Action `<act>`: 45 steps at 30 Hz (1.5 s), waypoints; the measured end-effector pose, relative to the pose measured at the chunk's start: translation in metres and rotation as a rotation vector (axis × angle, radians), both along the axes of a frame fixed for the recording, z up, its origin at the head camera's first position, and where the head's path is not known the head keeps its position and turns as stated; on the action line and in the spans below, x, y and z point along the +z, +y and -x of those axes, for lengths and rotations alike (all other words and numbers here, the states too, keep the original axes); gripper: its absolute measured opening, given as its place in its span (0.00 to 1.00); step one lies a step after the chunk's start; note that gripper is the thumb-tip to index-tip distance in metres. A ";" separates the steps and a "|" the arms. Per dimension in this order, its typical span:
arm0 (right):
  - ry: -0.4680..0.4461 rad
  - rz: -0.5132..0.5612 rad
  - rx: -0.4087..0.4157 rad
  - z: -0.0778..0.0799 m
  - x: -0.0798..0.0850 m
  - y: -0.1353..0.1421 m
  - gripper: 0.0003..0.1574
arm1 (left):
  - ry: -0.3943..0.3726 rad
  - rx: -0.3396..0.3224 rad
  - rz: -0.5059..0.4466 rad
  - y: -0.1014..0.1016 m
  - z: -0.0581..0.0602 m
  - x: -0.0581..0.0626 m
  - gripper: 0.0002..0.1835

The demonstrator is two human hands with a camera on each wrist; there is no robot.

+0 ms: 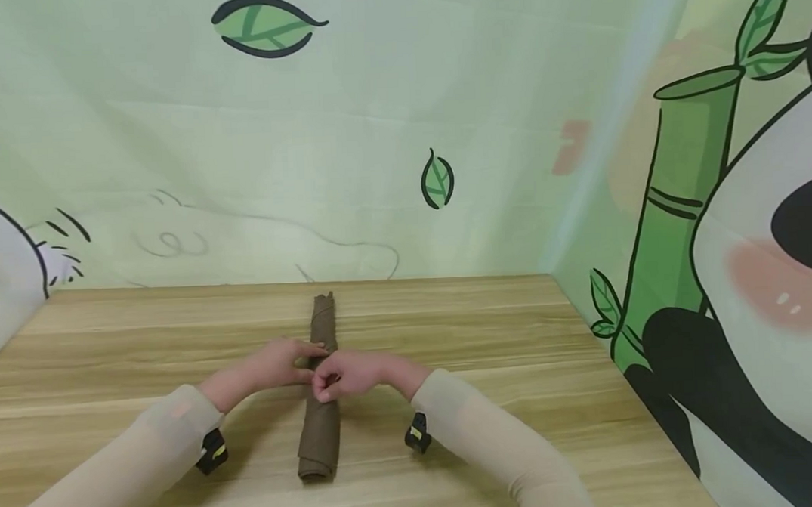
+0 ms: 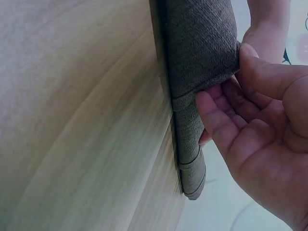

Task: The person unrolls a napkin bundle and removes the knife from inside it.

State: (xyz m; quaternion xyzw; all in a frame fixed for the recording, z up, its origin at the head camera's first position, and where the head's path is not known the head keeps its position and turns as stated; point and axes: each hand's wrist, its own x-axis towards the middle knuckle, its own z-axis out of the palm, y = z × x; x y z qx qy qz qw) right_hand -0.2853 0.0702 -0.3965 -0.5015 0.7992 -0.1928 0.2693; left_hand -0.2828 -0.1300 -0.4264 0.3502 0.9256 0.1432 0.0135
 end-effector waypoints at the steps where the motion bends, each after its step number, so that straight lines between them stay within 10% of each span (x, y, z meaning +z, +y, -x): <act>1: -0.011 0.001 0.008 0.001 0.000 0.001 0.08 | -0.002 -0.001 0.003 0.000 0.000 0.000 0.24; 10: -0.375 0.006 -0.100 0.015 -0.005 0.014 0.09 | -0.050 0.021 0.010 0.003 0.000 0.003 0.25; 21: 0.003 -0.078 -0.070 -0.009 0.012 -0.007 0.10 | -0.034 0.013 -0.001 0.003 0.000 0.003 0.22; 35: -0.293 -0.010 -0.128 0.004 0.007 0.015 0.09 | -0.077 0.025 0.010 0.002 0.003 0.004 0.26; 45: -0.092 -0.061 -0.112 -0.009 0.012 0.001 0.12 | -0.070 0.025 0.015 0.001 0.001 0.002 0.25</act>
